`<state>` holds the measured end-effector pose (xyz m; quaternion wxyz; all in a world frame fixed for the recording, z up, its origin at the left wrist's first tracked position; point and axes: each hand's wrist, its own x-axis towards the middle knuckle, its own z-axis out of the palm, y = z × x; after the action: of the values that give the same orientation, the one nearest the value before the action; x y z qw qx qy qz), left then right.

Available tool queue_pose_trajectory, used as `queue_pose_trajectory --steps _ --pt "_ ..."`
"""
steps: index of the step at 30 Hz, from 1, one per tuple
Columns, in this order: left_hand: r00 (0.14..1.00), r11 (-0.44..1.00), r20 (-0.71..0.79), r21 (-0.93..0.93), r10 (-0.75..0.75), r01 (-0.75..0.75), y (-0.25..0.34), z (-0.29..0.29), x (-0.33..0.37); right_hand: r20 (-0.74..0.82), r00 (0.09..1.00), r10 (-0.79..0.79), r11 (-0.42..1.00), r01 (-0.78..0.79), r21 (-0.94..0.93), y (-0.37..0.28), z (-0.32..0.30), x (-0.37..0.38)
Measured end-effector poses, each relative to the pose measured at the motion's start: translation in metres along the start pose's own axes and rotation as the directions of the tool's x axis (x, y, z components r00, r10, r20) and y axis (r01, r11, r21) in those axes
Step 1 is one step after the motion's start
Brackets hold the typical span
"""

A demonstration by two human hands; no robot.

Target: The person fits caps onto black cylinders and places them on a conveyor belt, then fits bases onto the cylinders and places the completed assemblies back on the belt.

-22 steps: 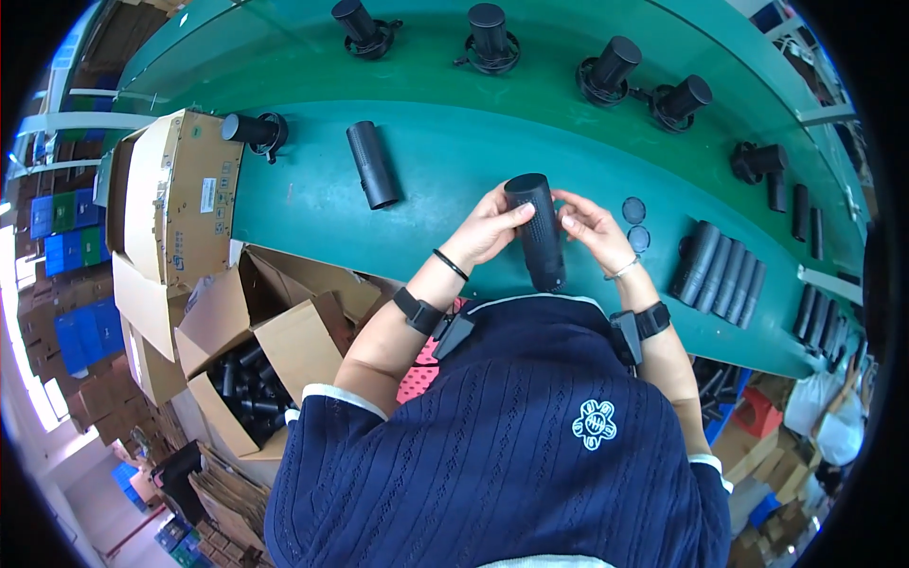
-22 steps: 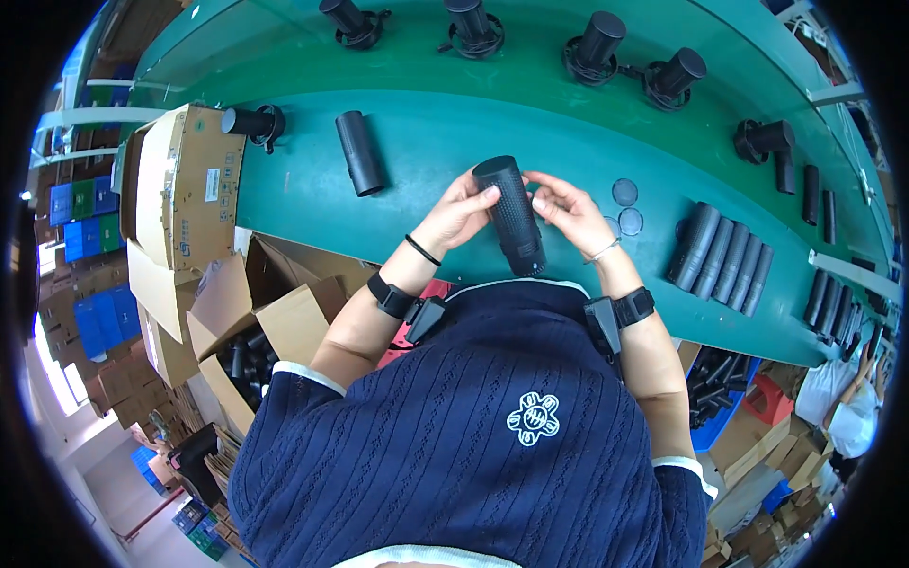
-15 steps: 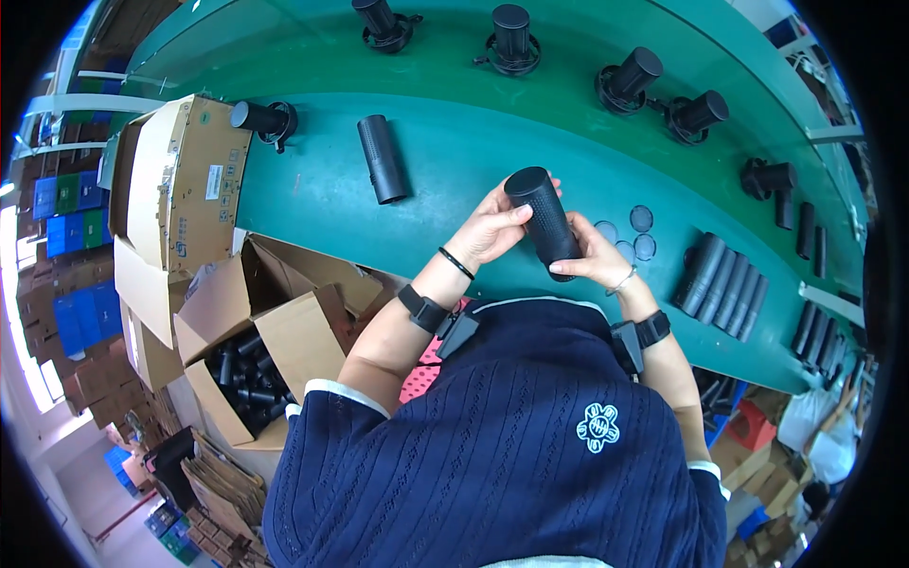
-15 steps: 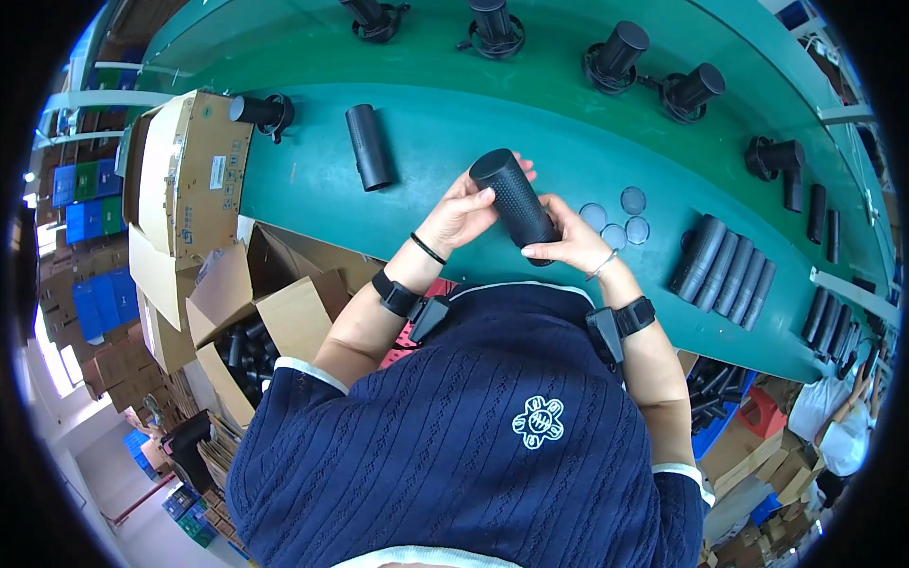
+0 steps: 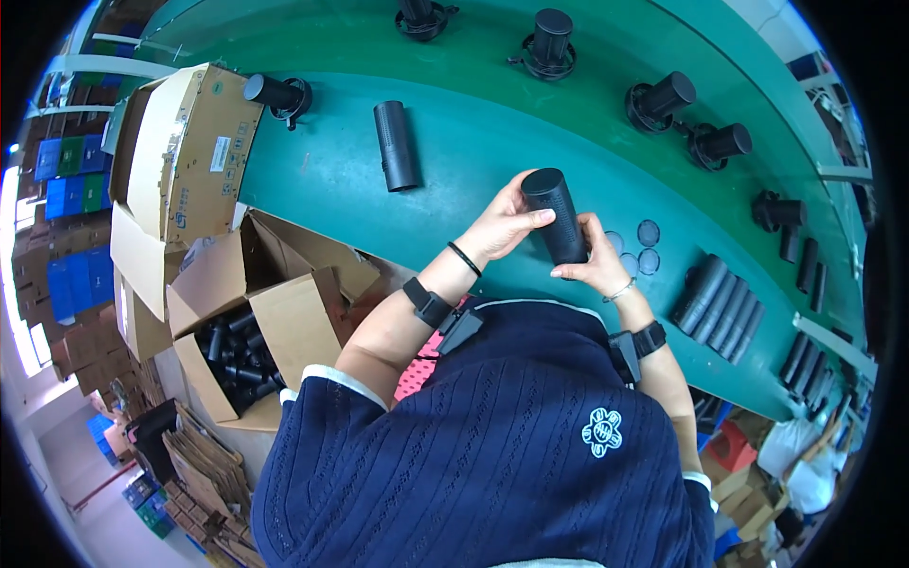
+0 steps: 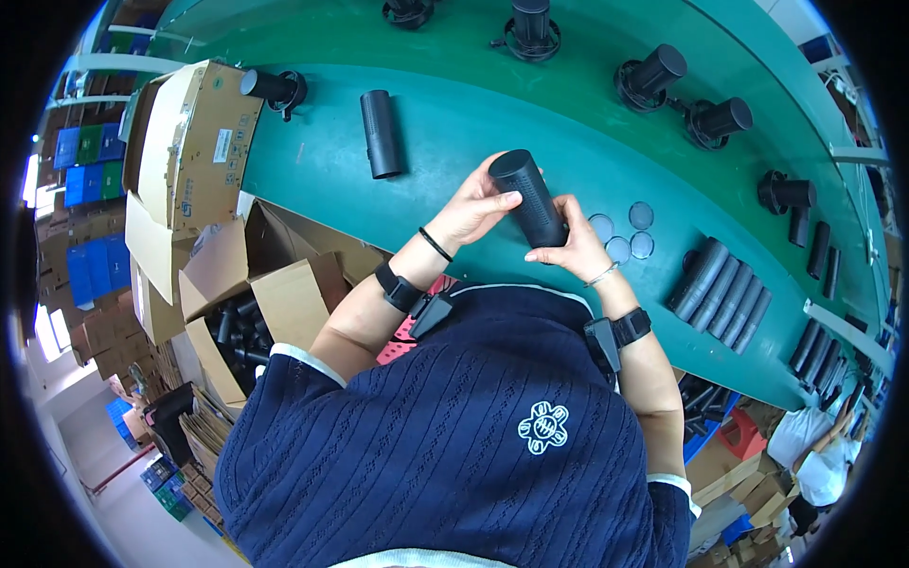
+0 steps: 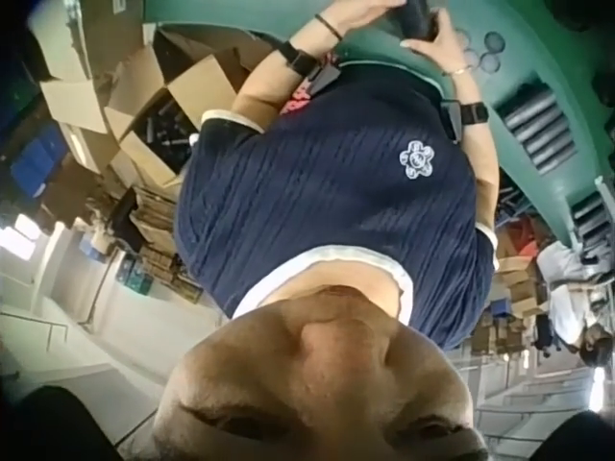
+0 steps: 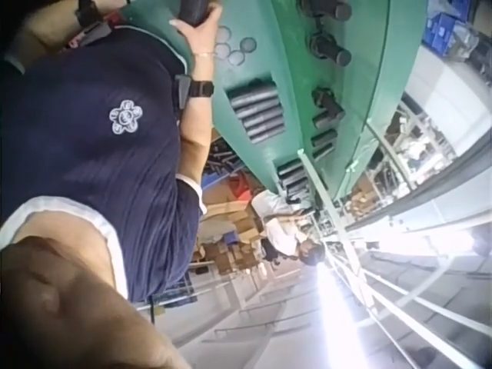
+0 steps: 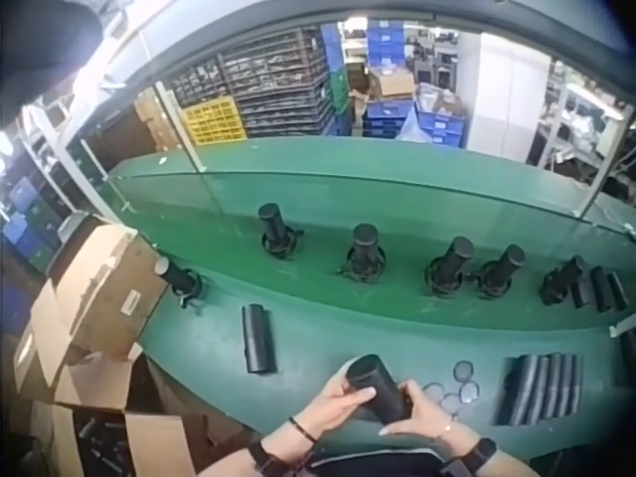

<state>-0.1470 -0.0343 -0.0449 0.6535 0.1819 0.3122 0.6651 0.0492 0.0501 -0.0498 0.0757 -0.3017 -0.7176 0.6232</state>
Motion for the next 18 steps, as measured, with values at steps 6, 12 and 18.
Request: queue_pose_trajectory --steps 6,12,18 --pt "0.971 0.905 -0.230 0.423 0.067 0.038 0.017 -0.009 0.018 0.063 0.992 0.109 0.987 -0.115 0.108 0.009 -0.015 -0.017" --pt "0.834 0.241 -0.474 0.877 0.282 0.416 0.070 -0.100 0.082 -0.242 0.950 0.198 0.966 -0.232 -0.119 0.046 -0.049 -0.041" --pt "0.694 -0.124 -0.523 0.748 0.495 0.652 0.068 -0.108 0.120 -0.841 0.527 -0.121 0.254 -0.803 -0.540 0.062 -0.126 -0.114"
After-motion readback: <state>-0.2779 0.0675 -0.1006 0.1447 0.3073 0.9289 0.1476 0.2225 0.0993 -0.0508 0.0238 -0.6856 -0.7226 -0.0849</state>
